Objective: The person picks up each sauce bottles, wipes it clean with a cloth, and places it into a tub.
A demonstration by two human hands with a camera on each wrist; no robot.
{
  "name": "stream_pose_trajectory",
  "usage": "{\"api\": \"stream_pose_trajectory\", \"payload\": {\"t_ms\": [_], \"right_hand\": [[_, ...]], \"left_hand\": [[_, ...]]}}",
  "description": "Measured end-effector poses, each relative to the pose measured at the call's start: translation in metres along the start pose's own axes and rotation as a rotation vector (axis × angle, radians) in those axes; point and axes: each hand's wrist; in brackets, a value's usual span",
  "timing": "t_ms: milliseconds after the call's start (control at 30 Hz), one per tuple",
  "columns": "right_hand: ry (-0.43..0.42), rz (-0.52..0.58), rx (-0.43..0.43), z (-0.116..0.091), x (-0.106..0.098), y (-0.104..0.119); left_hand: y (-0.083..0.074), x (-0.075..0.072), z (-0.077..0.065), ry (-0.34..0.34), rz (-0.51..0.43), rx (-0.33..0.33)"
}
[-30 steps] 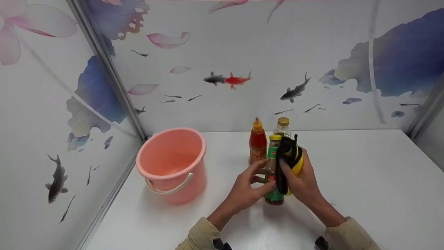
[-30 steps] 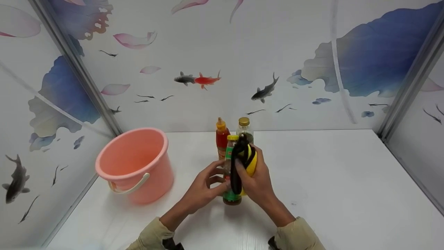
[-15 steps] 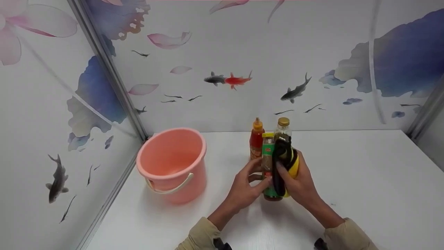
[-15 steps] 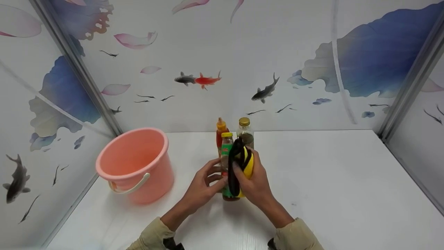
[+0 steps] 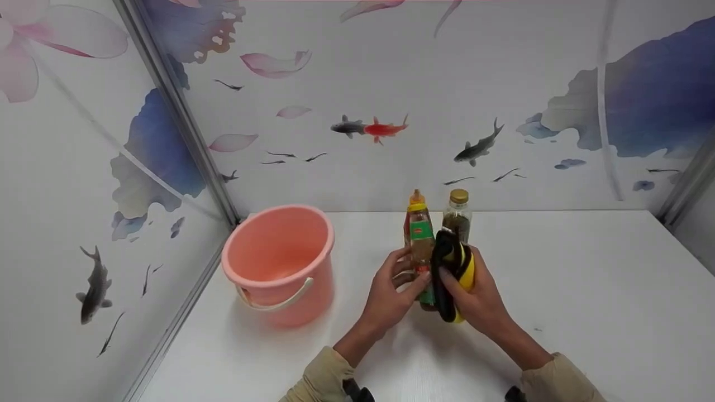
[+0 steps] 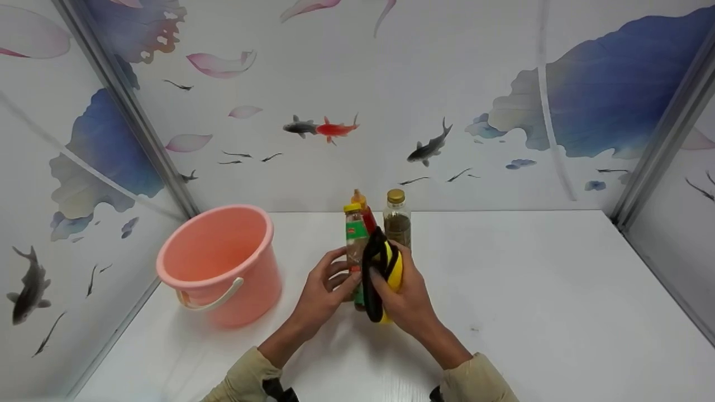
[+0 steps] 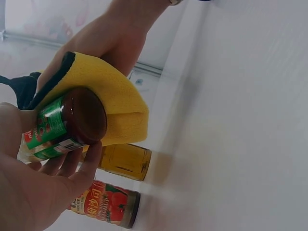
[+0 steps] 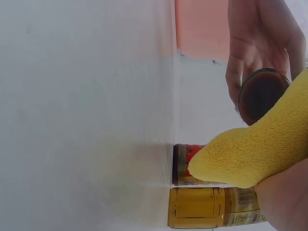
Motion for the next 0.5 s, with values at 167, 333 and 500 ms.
{"api": "stream_pose_trajectory", "payload": {"t_ms": [167,333,500], "right_hand": [[0.009,-0.002,0.008,0.0000,-0.0003,-0.0009],[0.011,0.001,0.009,0.0009,-0.0019,-0.0023],[0.008,-0.015,0.001,0.0019,-0.0037,-0.0020]], "left_hand": [[0.0003,-0.0007,0.0001,0.004,-0.032,-0.023],[-0.0004,-0.0027,-0.0009,0.040,-0.068,-0.053],[-0.0015,-0.0033,-0.0004,0.091,-0.116,-0.087]]}}
Point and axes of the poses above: each hand's wrist, its own z-axis towards the middle knuckle, its own x-axis out of the palm, y = z × x
